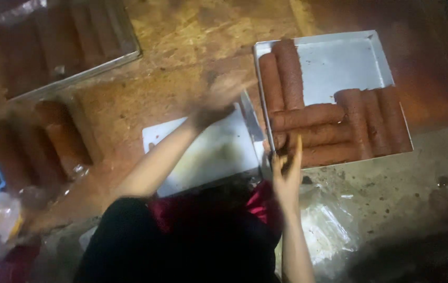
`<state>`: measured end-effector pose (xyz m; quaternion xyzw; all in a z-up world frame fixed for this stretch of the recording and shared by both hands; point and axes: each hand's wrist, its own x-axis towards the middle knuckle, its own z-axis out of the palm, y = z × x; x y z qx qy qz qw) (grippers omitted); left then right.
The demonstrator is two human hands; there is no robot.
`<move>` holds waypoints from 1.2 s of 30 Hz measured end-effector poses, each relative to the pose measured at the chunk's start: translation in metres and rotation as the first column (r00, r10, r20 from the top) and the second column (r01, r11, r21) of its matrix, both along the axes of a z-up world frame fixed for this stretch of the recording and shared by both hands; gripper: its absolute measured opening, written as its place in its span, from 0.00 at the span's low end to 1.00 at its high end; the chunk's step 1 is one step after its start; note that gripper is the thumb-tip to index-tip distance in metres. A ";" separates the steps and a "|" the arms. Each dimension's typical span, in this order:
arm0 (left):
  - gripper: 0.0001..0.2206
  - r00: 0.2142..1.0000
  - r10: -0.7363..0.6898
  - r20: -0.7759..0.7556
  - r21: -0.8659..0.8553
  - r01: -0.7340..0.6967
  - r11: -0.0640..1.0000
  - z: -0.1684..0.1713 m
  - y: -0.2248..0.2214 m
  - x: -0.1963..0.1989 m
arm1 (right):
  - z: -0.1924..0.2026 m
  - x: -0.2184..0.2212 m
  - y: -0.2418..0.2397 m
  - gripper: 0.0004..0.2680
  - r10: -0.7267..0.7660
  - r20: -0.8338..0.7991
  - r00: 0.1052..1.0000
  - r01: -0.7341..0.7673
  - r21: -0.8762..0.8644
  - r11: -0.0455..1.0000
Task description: Cutting long brown pastry rolls into segments and arranging them neatly in a metal tray.
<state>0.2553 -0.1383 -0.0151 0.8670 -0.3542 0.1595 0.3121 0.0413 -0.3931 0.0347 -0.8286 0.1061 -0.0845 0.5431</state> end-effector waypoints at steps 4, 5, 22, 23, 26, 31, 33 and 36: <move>0.32 0.802 0.567 0.190 0.117 -0.591 0.798 0.013 0.165 -0.091 | -0.025 -0.092 0.004 0.26 -0.076 -0.011 0.997 0.076 0.217 0.973; 0.21 0.583 0.806 -0.103 0.321 -0.747 0.582 0.016 0.218 -0.119 | -0.028 -0.114 0.003 0.26 -0.161 -0.266 0.950 0.228 0.246 0.942; 0.58 0.328 0.803 -0.498 0.017 -0.922 0.387 -0.001 0.335 -0.192 | -0.007 -0.077 0.116 0.10 0.533 -0.097 0.840 -0.508 0.200 0.838; 0.57 0.432 0.751 -0.499 -0.097 -0.889 0.447 0.005 0.316 -0.201 | -0.010 -0.070 0.125 0.09 0.569 -0.132 0.812 -0.529 0.247 0.812; 0.52 0.632 0.545 -0.551 -0.356 -0.769 0.531 0.017 0.250 -0.223 | -0.019 -0.047 0.155 0.14 0.619 -0.148 0.771 -0.505 0.450 0.736; 0.48 0.726 -0.013 -0.687 -0.637 -0.594 0.492 0.023 0.140 -0.251 | -0.019 -0.016 0.195 0.23 0.737 -0.045 0.674 -0.532 0.663 0.527; 0.46 0.772 -0.207 -0.601 -0.779 -0.508 0.367 0.016 0.106 -0.243 | -0.026 -0.010 0.192 0.24 0.727 0.004 0.687 -0.569 0.626 0.534; 0.35 0.701 -0.289 -0.652 -0.758 -0.586 0.287 0.008 0.085 -0.243 | -0.028 -0.007 0.189 0.21 0.501 -0.428 0.752 -0.246 0.523 0.816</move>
